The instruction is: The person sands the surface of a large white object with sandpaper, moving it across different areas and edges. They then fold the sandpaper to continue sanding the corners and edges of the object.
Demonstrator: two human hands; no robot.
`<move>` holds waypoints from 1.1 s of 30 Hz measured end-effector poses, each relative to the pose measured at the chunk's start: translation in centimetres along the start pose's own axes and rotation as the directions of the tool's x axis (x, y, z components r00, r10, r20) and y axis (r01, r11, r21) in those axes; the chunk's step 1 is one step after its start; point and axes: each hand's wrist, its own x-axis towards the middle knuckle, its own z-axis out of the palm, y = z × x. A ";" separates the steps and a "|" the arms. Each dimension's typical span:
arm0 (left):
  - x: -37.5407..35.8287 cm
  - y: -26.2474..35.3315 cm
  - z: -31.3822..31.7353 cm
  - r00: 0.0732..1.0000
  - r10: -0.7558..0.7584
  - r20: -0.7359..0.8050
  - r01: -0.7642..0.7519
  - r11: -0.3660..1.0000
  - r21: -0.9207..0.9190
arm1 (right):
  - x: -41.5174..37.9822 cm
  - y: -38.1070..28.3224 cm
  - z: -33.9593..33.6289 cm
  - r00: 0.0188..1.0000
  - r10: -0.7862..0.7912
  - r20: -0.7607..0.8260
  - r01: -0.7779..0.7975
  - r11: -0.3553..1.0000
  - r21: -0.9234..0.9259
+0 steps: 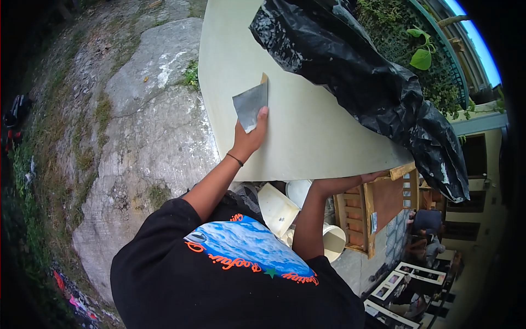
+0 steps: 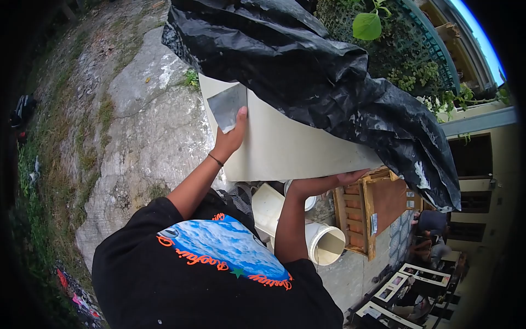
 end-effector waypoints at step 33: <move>1.5 0.5 0.3 0.994 -0.053 -0.093 0.047 0.997 -0.066 | 0.2 -1.7 0.0 0.997 0.075 0.022 -0.077 0.989 0.124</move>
